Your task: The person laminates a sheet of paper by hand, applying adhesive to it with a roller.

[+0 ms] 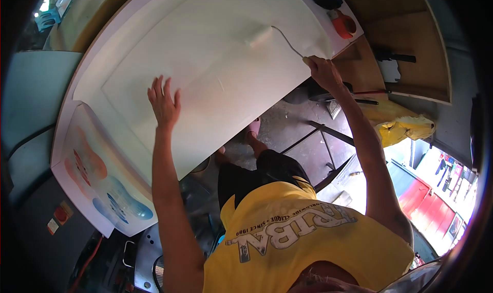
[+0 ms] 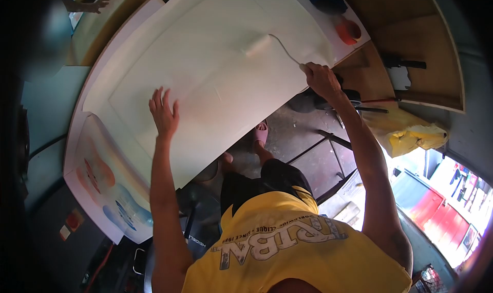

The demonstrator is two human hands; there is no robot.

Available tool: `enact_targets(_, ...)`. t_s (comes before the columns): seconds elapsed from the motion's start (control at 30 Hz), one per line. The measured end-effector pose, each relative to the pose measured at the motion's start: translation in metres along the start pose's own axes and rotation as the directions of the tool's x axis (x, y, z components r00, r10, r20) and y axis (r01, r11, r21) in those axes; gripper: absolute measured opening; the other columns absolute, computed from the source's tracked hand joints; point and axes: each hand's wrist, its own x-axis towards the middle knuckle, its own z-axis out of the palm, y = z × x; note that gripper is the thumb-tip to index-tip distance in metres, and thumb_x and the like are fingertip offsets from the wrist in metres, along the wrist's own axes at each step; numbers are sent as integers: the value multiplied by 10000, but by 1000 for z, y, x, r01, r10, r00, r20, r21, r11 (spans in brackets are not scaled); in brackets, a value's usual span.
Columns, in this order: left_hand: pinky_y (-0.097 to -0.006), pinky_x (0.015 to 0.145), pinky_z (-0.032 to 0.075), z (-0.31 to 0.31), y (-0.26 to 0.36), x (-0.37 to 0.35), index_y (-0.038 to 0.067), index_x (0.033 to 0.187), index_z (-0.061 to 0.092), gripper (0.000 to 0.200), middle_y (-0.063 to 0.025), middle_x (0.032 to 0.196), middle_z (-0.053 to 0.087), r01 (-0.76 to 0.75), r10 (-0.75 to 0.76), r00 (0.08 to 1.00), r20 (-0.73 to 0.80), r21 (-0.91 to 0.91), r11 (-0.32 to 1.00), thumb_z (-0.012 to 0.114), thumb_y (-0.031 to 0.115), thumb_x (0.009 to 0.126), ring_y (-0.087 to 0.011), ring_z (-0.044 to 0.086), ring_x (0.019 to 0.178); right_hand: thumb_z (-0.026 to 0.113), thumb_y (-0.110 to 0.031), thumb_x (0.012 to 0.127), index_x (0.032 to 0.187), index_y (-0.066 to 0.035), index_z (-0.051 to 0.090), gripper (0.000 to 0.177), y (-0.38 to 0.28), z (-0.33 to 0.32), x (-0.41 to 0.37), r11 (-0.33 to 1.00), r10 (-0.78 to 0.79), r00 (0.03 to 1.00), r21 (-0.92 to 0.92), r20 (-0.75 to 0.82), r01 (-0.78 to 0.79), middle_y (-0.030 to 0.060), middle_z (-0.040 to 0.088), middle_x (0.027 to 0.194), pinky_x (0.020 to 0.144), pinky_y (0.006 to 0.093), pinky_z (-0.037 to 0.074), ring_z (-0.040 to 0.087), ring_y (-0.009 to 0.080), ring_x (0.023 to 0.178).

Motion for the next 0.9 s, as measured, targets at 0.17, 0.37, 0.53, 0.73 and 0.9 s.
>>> enact_targets(0.17,-496,1175,280,29,-32,21,116,1431,490,468,-100,1482,478,79,-79,996,49,5,997,602,266,1003,-315,415,1375,568,-302,1015,987,-71,700,267,-8,-4,5,975,61,996,-219,72,-44,233,716,870,783,542,573,695,457,868)
enact_targets(0.37,-479,1156,309,32,-34,19,132,1456,471,442,-78,1499,469,94,-94,995,21,1,996,539,264,1039,-287,416,1363,589,-269,1005,1046,-94,682,202,44,1,-81,956,-72,997,-286,-40,57,249,680,766,662,566,560,687,458,779)
enact_targets(0.53,-481,1147,323,28,-32,22,127,1464,456,453,-80,1499,466,84,-84,996,14,0,996,533,277,1044,-282,421,1358,600,-236,1003,1117,-67,685,221,72,-29,-169,944,-12,998,-328,69,34,233,682,762,612,538,542,687,442,729)
enact_targets(0.73,-493,1150,315,33,-35,20,132,1464,452,455,-67,1502,452,68,-68,998,13,13,998,530,297,1047,-278,420,1353,598,-206,1006,1125,-51,699,220,41,-59,-150,988,45,999,-150,26,-40,254,689,873,677,544,519,679,459,813)
enact_targets(0.9,-515,1172,289,25,-31,20,137,1490,432,493,-77,1541,418,87,-89,994,65,28,996,538,314,1043,-289,396,1393,580,-267,1007,1050,-85,698,221,10,-33,-31,979,101,992,-171,-75,-113,249,699,876,750,543,545,675,470,870)
